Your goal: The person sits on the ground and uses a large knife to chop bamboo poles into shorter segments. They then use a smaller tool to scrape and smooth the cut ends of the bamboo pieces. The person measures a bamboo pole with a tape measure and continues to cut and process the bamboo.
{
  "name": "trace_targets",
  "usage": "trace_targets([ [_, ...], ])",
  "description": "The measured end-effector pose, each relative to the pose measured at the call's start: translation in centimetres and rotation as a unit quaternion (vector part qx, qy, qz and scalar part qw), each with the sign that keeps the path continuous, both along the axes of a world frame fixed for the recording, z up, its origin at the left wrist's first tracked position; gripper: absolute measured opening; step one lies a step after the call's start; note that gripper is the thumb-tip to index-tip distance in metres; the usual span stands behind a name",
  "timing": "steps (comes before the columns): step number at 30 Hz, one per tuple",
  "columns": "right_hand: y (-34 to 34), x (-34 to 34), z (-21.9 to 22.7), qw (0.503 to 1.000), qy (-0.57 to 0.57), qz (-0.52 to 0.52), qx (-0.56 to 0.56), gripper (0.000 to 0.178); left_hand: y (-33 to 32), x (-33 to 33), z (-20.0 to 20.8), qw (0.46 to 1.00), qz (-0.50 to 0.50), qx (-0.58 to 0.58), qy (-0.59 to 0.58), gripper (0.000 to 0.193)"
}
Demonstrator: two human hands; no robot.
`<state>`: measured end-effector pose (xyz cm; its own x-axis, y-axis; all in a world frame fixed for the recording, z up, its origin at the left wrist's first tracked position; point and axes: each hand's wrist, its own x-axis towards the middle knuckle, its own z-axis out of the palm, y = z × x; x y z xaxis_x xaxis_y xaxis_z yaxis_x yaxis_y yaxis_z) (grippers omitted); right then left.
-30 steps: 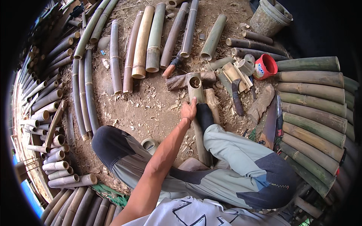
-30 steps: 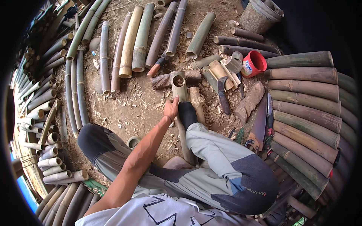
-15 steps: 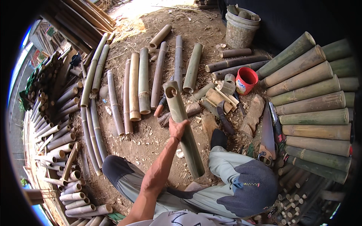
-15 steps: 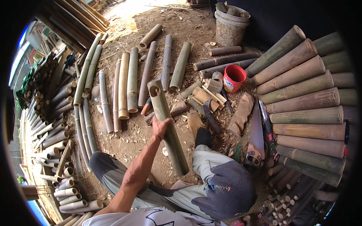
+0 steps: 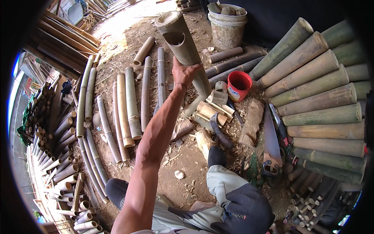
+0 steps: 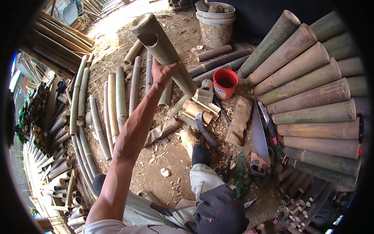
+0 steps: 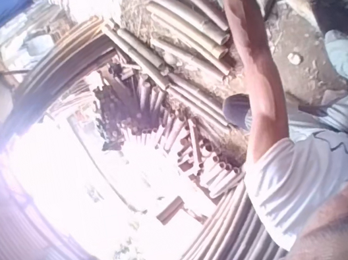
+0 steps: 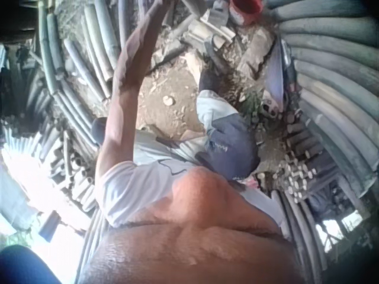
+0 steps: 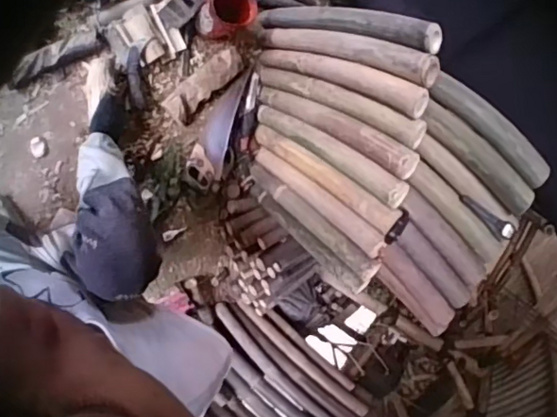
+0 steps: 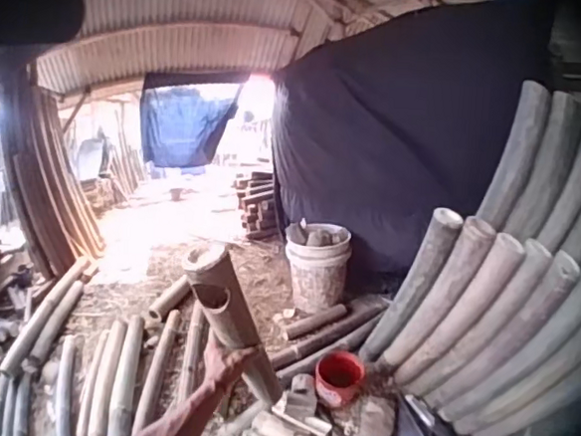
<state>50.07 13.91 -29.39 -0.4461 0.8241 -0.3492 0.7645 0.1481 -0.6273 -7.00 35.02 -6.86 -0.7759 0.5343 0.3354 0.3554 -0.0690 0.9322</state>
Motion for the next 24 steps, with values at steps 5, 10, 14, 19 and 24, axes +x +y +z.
trace_targets([
  [5,0.6,0.2,0.3,1.0,-0.005,-0.008,0.002,0.041,2.0,0.4,0.4,0.999,-0.015,0.006,0.034,0.075],
  [10,1.0,-0.5,-0.3,1.0,0.006,0.006,0.015,0.041,-0.8,-0.4,2.6,0.995,-0.08,0.015,0.064,0.074],
  [14,2.6,-0.9,-0.7,0.999,0.009,0.009,0.043,0.041,-6.1,1.0,5.2,0.941,-0.27,-0.079,0.187,0.081],
  [19,4.2,-2.4,-1.2,0.997,0.012,0.02,0.075,0.041,-15.2,5.9,-1.3,0.733,-0.415,-0.331,0.426,0.08],
  [24,5.5,-3.7,-2.2,0.995,0.016,0.024,0.097,0.041,-23.5,10.5,-12.9,0.498,-0.5,-0.465,0.534,0.024],
])
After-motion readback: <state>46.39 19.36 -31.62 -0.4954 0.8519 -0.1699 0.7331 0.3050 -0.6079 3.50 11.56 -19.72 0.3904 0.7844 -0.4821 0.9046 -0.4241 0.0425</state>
